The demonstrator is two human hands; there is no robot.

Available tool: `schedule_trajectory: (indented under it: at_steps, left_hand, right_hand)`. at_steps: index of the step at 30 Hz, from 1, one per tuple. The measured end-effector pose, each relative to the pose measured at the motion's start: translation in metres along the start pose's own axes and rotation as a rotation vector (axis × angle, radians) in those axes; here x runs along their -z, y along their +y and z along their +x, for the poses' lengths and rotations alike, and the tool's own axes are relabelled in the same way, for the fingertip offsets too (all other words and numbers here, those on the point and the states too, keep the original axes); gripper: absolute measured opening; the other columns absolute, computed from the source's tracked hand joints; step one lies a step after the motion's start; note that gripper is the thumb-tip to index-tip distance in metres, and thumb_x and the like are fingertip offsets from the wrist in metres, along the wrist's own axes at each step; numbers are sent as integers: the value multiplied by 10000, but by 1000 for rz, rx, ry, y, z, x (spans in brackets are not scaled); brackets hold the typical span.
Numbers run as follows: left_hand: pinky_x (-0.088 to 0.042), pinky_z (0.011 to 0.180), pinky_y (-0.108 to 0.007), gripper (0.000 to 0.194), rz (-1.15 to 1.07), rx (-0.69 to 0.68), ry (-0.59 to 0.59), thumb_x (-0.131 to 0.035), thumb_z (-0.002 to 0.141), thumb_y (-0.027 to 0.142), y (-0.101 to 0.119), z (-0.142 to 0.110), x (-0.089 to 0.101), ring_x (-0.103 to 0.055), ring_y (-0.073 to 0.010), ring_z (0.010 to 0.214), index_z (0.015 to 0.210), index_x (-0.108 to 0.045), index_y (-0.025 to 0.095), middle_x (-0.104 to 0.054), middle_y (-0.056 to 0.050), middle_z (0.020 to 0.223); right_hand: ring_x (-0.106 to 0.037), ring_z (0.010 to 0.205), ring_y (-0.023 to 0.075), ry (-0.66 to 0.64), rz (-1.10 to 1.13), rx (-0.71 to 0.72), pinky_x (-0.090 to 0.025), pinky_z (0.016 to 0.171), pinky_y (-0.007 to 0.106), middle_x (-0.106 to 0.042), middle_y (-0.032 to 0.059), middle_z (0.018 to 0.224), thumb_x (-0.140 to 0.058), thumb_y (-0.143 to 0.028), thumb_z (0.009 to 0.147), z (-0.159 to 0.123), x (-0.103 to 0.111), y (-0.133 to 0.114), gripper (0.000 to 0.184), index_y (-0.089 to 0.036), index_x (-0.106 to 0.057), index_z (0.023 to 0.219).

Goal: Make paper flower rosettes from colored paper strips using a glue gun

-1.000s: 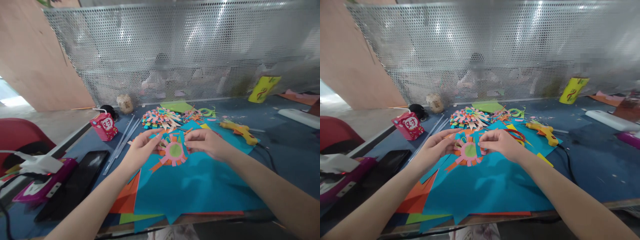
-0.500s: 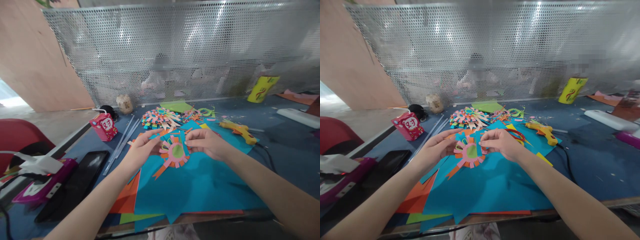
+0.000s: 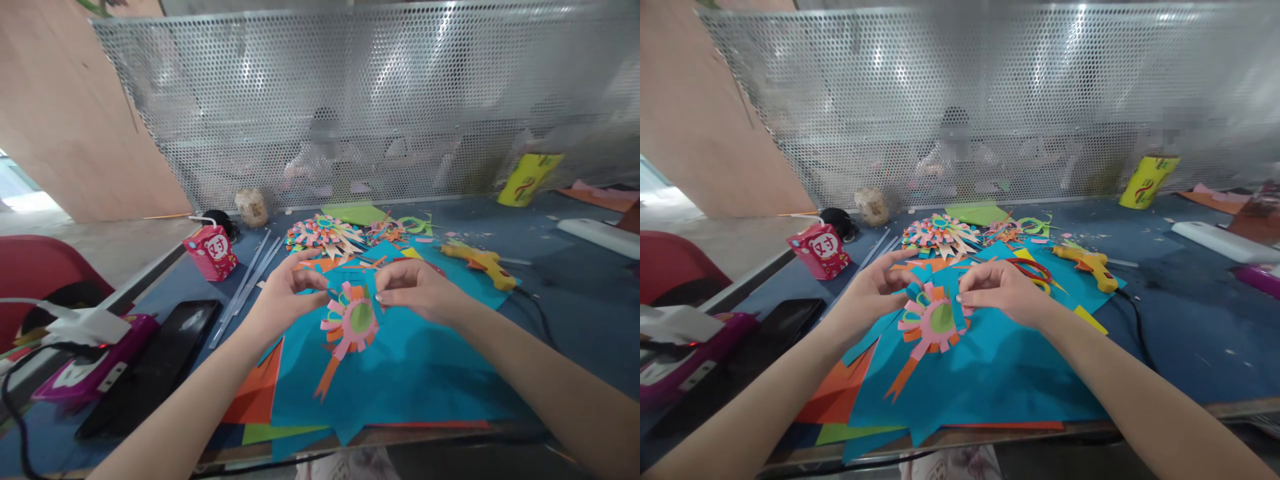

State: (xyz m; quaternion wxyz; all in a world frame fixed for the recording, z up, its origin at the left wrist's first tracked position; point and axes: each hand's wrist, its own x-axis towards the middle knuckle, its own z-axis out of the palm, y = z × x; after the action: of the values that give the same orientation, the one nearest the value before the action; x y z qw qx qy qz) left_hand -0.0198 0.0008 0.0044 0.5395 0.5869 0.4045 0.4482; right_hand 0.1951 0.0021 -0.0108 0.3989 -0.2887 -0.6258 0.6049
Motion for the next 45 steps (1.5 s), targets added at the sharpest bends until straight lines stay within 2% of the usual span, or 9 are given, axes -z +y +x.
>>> schedule_trajectory:
  at_steps: [3, 6, 9, 14, 19, 23, 30, 39, 45]
  left_hand:
    - [-469, 658, -263, 615, -6, -39, 18, -721, 548, 143, -1, 2, 2, -620, -136, 666, 1107, -467, 116, -659, 13, 655]
    - [-462, 620, -247, 566, 29, -50, 82, -731, 585, 209, -2, 5, 4, -626, -137, 662, 1092, -493, 129, -668, 5, 664]
    - [-441, 558, -228, 572, 91, -62, 128, -738, 596, 249, -4, 9, 8, -618, -131, 630, 1109, -510, 136, -672, -1, 676]
    - [-453, 570, -250, 625, 132, -50, 155, -728, 610, 261, -7, 12, 11, -638, -166, 684, 1171, -487, 128, -693, -42, 734]
    - [-476, 605, -269, 687, 166, -33, 168, -736, 588, 246, -6, 12, 11, -634, -176, 744, 1200, -458, 106, -679, -118, 937]
    - [-490, 685, -304, 669, 190, -62, 153, -736, 575, 241, -8, 12, 14, -625, -184, 816, 1178, -476, 116, -616, -135, 1082]
    - [-468, 631, -270, 373, 251, -83, 133, -697, 639, 290, -8, 12, 15, -634, -178, 746, 971, -626, 135, -686, -60, 790]
    - [-463, 715, -281, 342, 266, -131, 150, -688, 645, 258, -9, 13, 15, -625, -161, 759, 957, -608, 142, -657, -32, 754]
    - [-462, 658, -263, 296, 358, -181, 160, -695, 629, 258, -9, 11, 15, -603, -152, 734, 900, -627, 158, -613, -12, 719]
  right_hand:
    - [-563, 551, 76, -19, -9, 10, -461, 555, 213, -592, -34, 588, -689, -209, 660, -1, -1, -1, 89, -178, -617, 618]
    - [-561, 542, 88, -9, 16, 34, -457, 541, 230, -589, -31, 585, -726, -218, 609, -2, -1, -4, 115, -182, -620, 584]
    - [-549, 523, 98, 69, 93, 47, -430, 493, 231, -577, -30, 567, -768, -252, 544, -4, 2, -6, 152, -202, -626, 567]
    - [-524, 508, 105, 233, 127, 64, -423, 482, 250, -565, -21, 570, -788, -295, 501, -2, 15, -10, 183, -221, -635, 568]
    - [-509, 514, 104, 363, 106, 61, -436, 513, 264, -552, -17, 559, -765, -269, 526, 3, 24, -14, 159, -209, -627, 578]
    - [-498, 499, 98, 412, 112, 45, -420, 486, 254, -535, -17, 525, -750, -253, 528, 6, 25, -15, 149, -189, -619, 555]
    - [-513, 490, 108, 459, 137, 89, -442, 491, 279, -543, -21, 516, -738, -249, 539, 8, 30, -10, 143, -189, -617, 587]
    - [-505, 495, 100, 434, 129, 101, -427, 478, 259, -528, -21, 506, -748, -260, 529, 6, 23, -12, 152, -187, -620, 564]
    - [-497, 503, 84, 396, 138, 90, -420, 499, 235, -539, -22, 515, -735, -234, 556, 5, 20, -13, 131, -180, -616, 555]
